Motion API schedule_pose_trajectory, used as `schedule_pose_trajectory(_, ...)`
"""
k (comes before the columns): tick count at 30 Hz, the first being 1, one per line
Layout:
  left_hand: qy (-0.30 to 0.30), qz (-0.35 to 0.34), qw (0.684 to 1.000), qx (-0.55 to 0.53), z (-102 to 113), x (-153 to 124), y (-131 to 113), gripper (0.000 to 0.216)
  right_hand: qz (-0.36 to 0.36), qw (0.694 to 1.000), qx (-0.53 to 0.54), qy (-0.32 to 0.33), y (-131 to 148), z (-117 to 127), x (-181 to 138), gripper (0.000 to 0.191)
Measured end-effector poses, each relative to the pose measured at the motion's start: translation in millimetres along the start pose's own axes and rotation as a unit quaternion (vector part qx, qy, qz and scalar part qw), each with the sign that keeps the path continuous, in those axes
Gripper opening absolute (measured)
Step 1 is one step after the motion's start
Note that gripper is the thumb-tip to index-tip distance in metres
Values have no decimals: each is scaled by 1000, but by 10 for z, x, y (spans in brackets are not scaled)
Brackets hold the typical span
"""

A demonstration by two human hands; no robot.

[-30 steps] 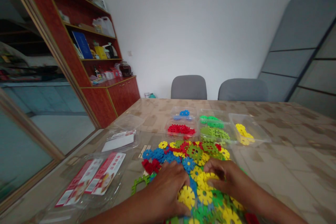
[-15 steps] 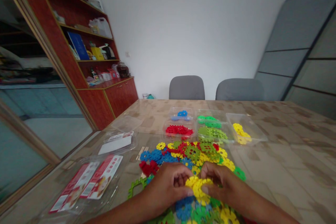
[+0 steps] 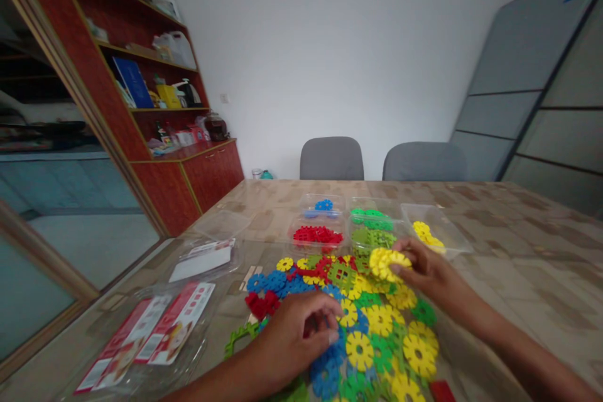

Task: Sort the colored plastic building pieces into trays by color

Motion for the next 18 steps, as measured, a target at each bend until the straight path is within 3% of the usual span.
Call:
schedule_pose_trajectory(2,4,-9,999,36,19,-9,-33,18,-42,983,-135,-114,-184,546,116,36)
schedule_pose_trajectory(4,7,-17,998,59,21,-8,-46,16,-84,961,-187,-184,-384,995,223,34)
schedule_pose_trajectory(7,8,-29,996,84,27,5,-54,15,-129,930,-248,-238,-617,1393,344,27)
schedule_pose_trajectory(12,-17,-65,992,107,213,9,-103,13,-128,924,-295,-207,-713,1406,452,23)
schedule_pose_trajectory(18,-115,-39,984,133,886,-23,-59,21,-84,929,-303,-193,-321,1250,293,32)
Point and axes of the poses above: each hand's wrist, its own x-axis towards the middle knuckle, its own z-axis out of the back of the hand, y = z × x, the point moved 7 cm from there along x, towards the middle knuckle, and after that the axes turned 8 degrees about y, right-handed, at the moved point
